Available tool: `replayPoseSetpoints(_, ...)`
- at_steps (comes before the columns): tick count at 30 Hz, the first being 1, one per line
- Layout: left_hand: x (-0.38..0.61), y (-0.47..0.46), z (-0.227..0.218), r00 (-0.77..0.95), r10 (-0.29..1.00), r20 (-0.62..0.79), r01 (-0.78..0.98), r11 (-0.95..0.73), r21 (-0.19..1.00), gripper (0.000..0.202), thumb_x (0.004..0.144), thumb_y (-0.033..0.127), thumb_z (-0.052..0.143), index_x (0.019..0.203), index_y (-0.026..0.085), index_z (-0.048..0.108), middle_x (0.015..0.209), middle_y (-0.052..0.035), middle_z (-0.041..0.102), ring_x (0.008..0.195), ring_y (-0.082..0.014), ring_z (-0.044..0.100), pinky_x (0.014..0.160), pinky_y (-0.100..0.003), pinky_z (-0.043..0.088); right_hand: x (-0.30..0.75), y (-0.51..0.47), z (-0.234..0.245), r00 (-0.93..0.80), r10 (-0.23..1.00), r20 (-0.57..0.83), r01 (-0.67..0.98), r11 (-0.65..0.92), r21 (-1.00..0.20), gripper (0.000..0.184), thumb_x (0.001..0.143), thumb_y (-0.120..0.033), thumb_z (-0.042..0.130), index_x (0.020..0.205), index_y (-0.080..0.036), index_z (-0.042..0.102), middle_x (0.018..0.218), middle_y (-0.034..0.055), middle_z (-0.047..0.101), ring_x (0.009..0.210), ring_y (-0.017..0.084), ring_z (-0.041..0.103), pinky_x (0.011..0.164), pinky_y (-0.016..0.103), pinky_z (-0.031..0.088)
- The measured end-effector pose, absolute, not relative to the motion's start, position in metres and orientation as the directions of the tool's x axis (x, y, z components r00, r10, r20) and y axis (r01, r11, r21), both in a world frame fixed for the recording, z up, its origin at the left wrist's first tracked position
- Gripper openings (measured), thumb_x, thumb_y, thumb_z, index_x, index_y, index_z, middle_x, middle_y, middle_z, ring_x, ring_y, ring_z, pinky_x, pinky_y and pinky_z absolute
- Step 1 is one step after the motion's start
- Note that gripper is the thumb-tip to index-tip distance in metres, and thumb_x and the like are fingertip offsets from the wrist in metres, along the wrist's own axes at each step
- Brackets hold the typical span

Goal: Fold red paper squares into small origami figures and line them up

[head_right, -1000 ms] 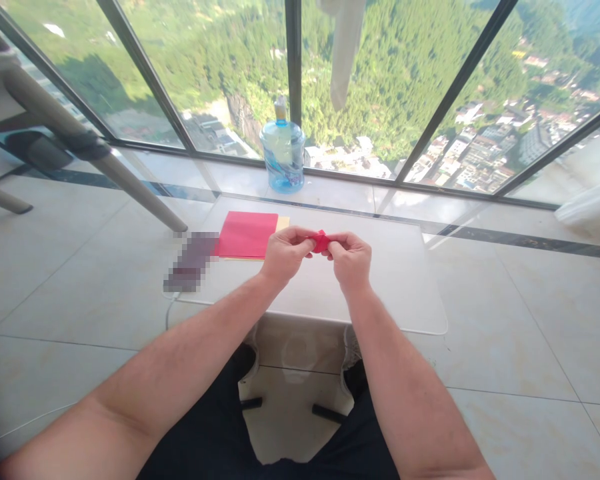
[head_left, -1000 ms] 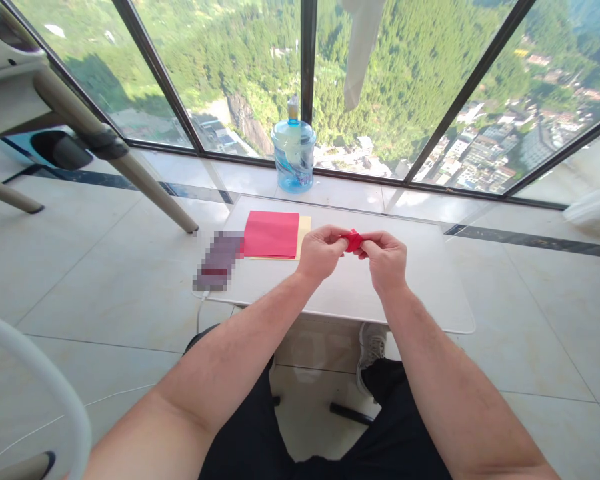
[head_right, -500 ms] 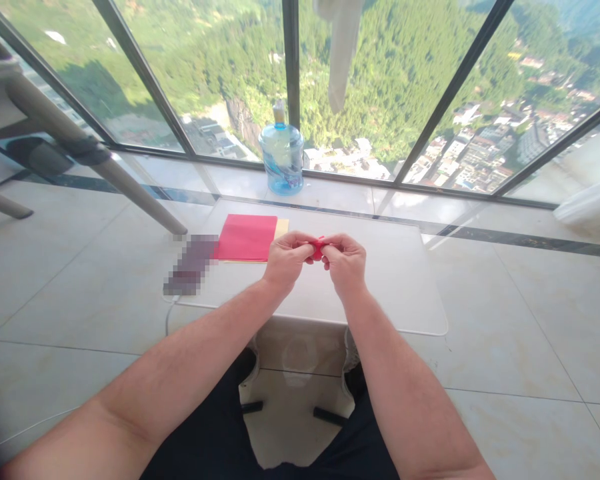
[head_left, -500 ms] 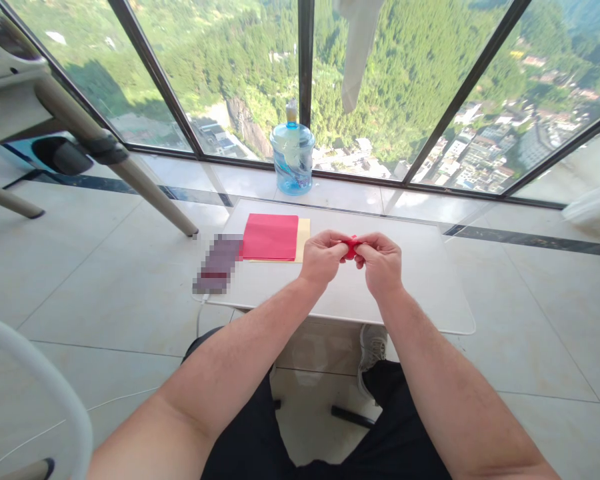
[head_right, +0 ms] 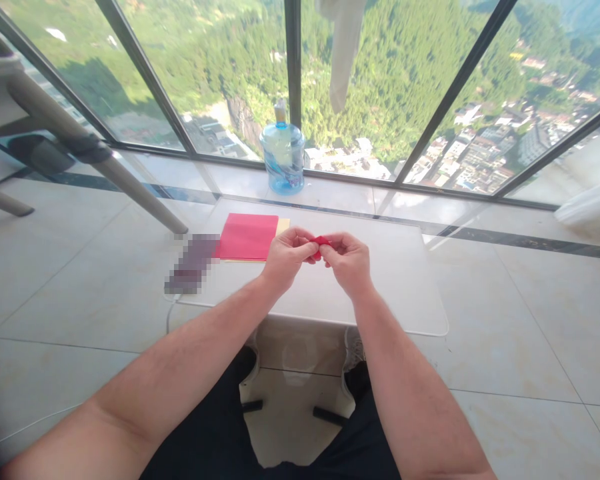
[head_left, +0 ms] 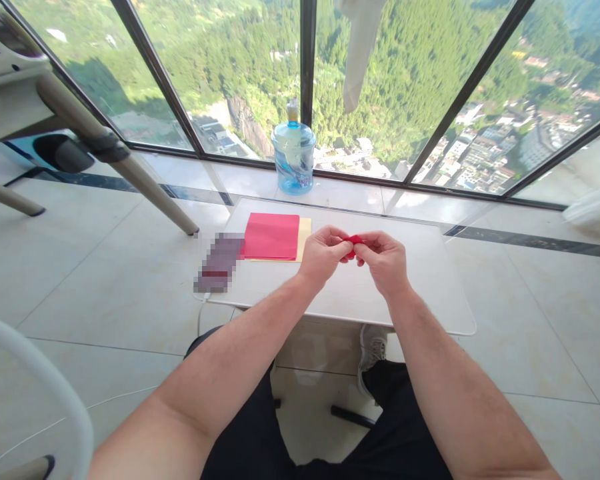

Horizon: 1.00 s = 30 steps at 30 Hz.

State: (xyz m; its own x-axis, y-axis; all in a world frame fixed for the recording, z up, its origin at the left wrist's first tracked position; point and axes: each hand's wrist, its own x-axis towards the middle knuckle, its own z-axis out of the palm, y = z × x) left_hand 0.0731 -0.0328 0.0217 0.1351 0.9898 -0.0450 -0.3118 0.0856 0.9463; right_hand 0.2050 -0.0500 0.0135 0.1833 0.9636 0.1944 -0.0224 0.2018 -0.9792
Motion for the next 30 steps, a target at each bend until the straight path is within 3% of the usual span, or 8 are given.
replayPoseSetpoints(6, 0.073, -0.031, 0.019, 0.151, 0.987, -0.051, -0.357, 0.102, 0.929, 0.016, 0.063, 0.019, 0.072, 0.074, 0.017, 0.06, 0.057, 0.0029, 0.064, 0.053, -0.01, 0.059, 0.057, -0.024, 0.05, 0.206, -0.049, 0.013, 0.168, 0.959, 0.227, 0.005, 0.229, -0.973, 0.01, 0.074, -0.027, 0.076, 0.081, -0.022, 0.071, 0.066, -0.002, 0.068, 0.056, 0.012, 0.059, 0.049, 0.026, 0.049)
replayPoseSetpoints(8, 0.072, -0.031, 0.019, 0.151, 0.988, -0.04, -0.308, 0.085, 0.948, 0.014, 0.064, 0.017, 0.069, 0.076, 0.017, 0.062, 0.062, 0.001, 0.067, 0.059, -0.0121, 0.063, 0.058, -0.024, 0.051, 0.207, -0.048, 0.013, 0.206, 0.946, 0.249, 0.096, 0.233, -0.968, 0.011, 0.075, -0.029, 0.075, 0.083, -0.023, 0.07, 0.072, -0.0009, 0.068, 0.062, 0.014, 0.061, 0.051, 0.026, 0.05)
replayPoseSetpoints(12, 0.07, -0.03, 0.02, 0.188, 0.982, -0.006, -0.286, 0.061, 0.956, 0.04, 0.063, 0.012, 0.069, 0.102, 0.018, 0.066, 0.075, -0.001, 0.072, 0.072, -0.0156, 0.068, 0.06, -0.024, 0.051, 0.212, -0.046, 0.014, 0.279, 0.883, 0.379, 0.359, 0.27, -0.893, 0.014, 0.074, -0.03, 0.075, 0.086, -0.024, 0.071, 0.095, 0.0027, 0.069, 0.072, 0.014, 0.061, 0.056, 0.027, 0.051)
replayPoseSetpoints(14, 0.068, -0.028, 0.02, 0.249, 0.968, -0.043, -0.353, 0.132, 0.926, 0.047, 0.063, 0.014, 0.073, 0.11, 0.017, 0.066, 0.082, -0.003, 0.073, 0.074, -0.0156, 0.068, 0.062, -0.025, 0.051, 0.214, -0.045, 0.014, 0.245, 0.905, 0.349, 0.292, 0.274, -0.916, 0.01, 0.075, -0.028, 0.074, 0.082, -0.023, 0.068, 0.085, 0.0015, 0.068, 0.069, 0.014, 0.061, 0.057, 0.028, 0.052)
replayPoseSetpoints(18, 0.065, -0.025, 0.02, 0.385, 0.915, -0.123, -0.41, 0.289, 0.865, 0.036, 0.067, 0.026, 0.079, 0.1, 0.014, 0.071, 0.091, -0.007, 0.072, 0.078, -0.0151, 0.067, 0.067, -0.027, 0.051, 0.215, -0.045, 0.012, 0.179, 0.953, 0.245, 0.027, 0.245, -0.969, 0.011, 0.073, -0.022, 0.072, 0.079, -0.022, 0.064, 0.074, -0.0016, 0.066, 0.067, 0.016, 0.065, 0.06, 0.032, 0.056)
replayPoseSetpoints(25, 0.063, -0.021, 0.015, 0.316, 0.944, -0.097, -0.396, 0.224, 0.891, 0.034, 0.063, 0.026, 0.086, 0.086, 0.014, 0.065, 0.075, -0.0032, 0.071, 0.065, -0.012, 0.064, 0.067, -0.028, 0.052, 0.213, -0.05, 0.015, 0.031, 0.957, 0.289, 0.303, 0.266, -0.915, 0.012, 0.073, -0.021, 0.068, 0.083, -0.023, 0.075, 0.11, 0.0053, 0.062, 0.098, 0.021, 0.063, 0.066, 0.029, 0.058)
replayPoseSetpoints(30, 0.06, -0.019, 0.018, 0.267, 0.96, -0.084, -0.361, 0.181, 0.915, 0.033, 0.062, 0.029, 0.087, 0.077, 0.014, 0.061, 0.067, -0.0022, 0.069, 0.063, -0.0138, 0.066, 0.07, -0.031, 0.055, 0.212, -0.046, 0.01, 0.136, 0.965, 0.223, 0.262, 0.182, -0.948, 0.017, 0.074, -0.038, 0.076, 0.081, -0.022, 0.076, 0.099, 0.0037, 0.06, 0.076, 0.015, 0.063, 0.056, 0.028, 0.057)
